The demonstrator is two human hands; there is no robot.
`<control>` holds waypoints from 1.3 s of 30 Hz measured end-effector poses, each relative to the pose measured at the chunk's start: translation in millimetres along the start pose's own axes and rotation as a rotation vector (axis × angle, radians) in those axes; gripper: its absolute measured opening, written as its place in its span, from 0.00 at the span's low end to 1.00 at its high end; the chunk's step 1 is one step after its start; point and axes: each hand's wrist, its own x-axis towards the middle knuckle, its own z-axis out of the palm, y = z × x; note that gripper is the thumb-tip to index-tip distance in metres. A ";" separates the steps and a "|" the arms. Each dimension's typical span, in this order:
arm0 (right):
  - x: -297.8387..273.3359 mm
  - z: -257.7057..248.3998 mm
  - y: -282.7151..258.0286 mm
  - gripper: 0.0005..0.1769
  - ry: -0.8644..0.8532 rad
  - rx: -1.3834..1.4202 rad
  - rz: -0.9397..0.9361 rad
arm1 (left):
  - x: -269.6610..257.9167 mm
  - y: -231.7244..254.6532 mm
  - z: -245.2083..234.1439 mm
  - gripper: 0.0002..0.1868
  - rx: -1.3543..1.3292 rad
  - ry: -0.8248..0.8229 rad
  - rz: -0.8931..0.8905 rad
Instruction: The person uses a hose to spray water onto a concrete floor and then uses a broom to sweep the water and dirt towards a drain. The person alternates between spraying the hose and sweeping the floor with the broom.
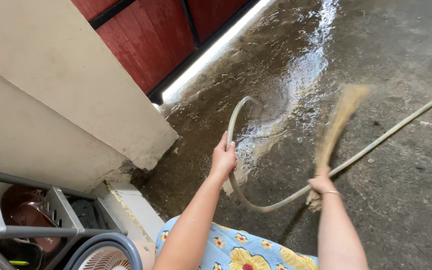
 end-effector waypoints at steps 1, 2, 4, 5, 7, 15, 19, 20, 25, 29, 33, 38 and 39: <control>2.4 25.0 -7.7 0.65 -0.096 -0.036 0.015 | -1.3 1.8 1.7 0.33 0.010 -0.002 0.010; 0.8 55.6 -17.0 0.67 -0.183 -0.154 0.046 | -2.2 3.0 3.7 0.33 0.020 -0.004 0.021; -6.8 108.2 -36.4 0.64 -0.300 -0.295 -0.043 | -2.5 4.2 6.0 0.33 0.068 0.011 0.053; -10.9 132.4 -46.5 0.64 -0.384 -0.357 -0.053 | -2.1 3.7 6.3 0.33 0.100 0.017 0.068; -20.2 166.0 -60.8 0.63 -0.527 -0.438 -0.113 | -0.1 -2.0 10.0 0.33 0.129 0.027 0.067; -61.7 168.6 -80.6 0.58 -0.761 0.038 -0.288 | 41.7 -60.3 18.7 0.32 0.298 0.123 0.418; -78.0 95.5 -85.4 0.54 -0.613 0.272 -0.052 | 36.2 -42.2 18.4 0.31 0.217 0.182 0.313; -80.2 76.4 -84.5 0.54 -0.548 0.332 -0.047 | 32.3 -28.9 14.9 0.31 0.161 0.167 0.162; -60.4 -9.1 -56.1 0.57 -0.056 0.383 0.050 | 19.2 23.1 -18.9 0.31 -0.042 0.179 0.138; -35.5 -46.0 -12.6 0.58 0.142 0.420 0.220 | 19.8 34.1 -55.1 0.31 -0.165 0.177 0.053; -13.7 -5.3 -8.6 0.67 0.111 0.003 0.186 | 18.6 26.3 -75.2 0.31 -0.105 0.195 -0.001; -3.9 98.8 -46.7 0.65 -0.220 -0.386 0.096 | 23.6 13.4 -80.4 0.31 -0.053 0.130 -0.005; -4.9 119.6 -56.4 0.64 -0.293 -0.436 0.087 | 24.0 10.6 -78.3 0.31 0.011 0.149 0.008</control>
